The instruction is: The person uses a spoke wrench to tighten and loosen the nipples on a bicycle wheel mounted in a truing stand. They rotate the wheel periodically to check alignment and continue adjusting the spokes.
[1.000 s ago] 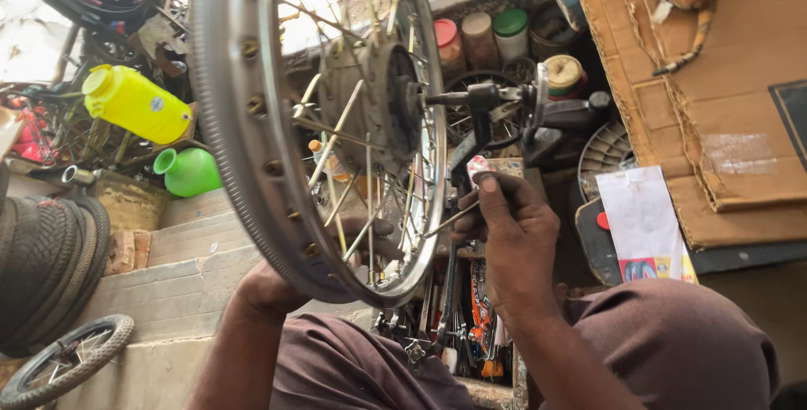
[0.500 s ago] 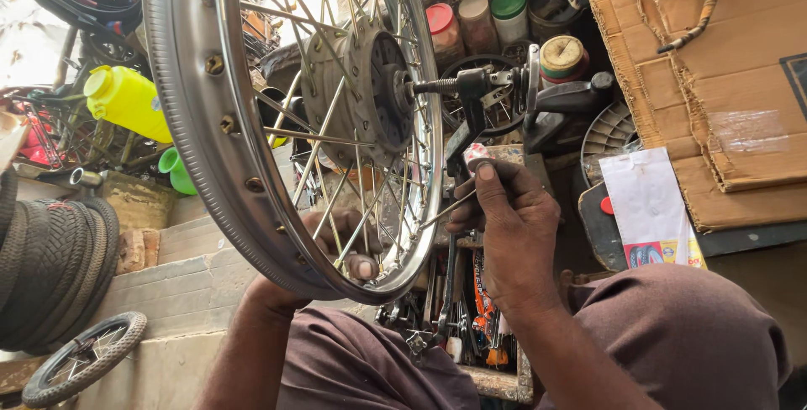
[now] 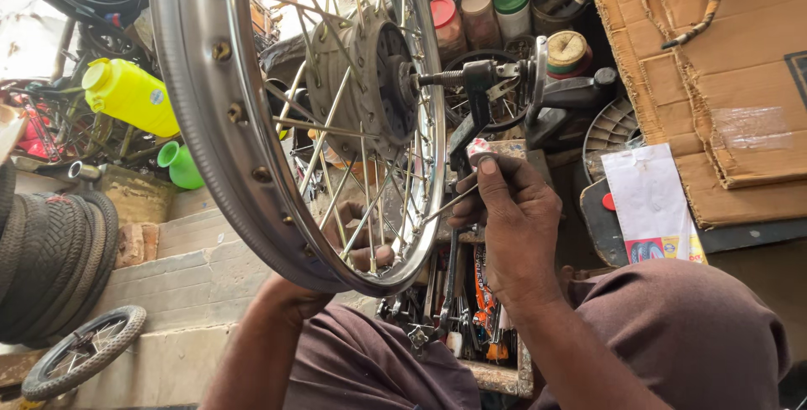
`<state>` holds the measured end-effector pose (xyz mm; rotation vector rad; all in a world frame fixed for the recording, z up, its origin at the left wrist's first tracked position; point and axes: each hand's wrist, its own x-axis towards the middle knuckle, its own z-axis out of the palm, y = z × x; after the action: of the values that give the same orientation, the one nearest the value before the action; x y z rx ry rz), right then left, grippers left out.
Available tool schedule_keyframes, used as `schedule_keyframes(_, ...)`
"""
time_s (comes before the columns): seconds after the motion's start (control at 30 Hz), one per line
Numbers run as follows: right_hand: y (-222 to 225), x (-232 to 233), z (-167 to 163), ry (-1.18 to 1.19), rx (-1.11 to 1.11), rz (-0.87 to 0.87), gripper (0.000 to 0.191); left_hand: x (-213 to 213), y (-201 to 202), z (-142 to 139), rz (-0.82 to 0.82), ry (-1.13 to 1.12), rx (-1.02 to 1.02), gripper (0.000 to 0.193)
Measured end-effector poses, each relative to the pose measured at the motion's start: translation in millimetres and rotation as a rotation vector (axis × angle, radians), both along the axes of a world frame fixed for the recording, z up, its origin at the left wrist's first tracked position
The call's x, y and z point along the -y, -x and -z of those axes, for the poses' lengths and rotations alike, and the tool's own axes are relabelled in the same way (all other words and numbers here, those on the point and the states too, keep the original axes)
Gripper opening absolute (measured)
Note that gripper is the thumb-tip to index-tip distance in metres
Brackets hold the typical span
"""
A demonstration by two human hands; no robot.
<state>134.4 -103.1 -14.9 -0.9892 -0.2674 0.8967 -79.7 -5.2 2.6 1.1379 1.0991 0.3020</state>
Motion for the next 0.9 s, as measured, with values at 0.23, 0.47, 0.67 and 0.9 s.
schedule_keyframes(0.23,-4.6,0.4,5.2,-0.019,-0.031,0.022,0.016,8.7,6.4,12.5,-0.047,0.036,0.098,0.082)
schedule_keyframes(0.47,-0.9,-1.2,3.6,0.005,-0.007,0.006,0.016,4.6,-8.8,15.8,0.008,-0.133,-0.034,0.058)
schedule_keyframes(0.67,-4.2,0.7,4.3,-0.034,-0.017,0.016,0.016,5.6,-7.4,10.3,0.022,-0.038,0.107,0.060)
schedule_keyframes(0.9,-1.8,-0.8,4.1,-0.014,0.000,-0.007,0.016,6.3,-14.1,15.4,-0.005,-0.140,-0.039,0.060)
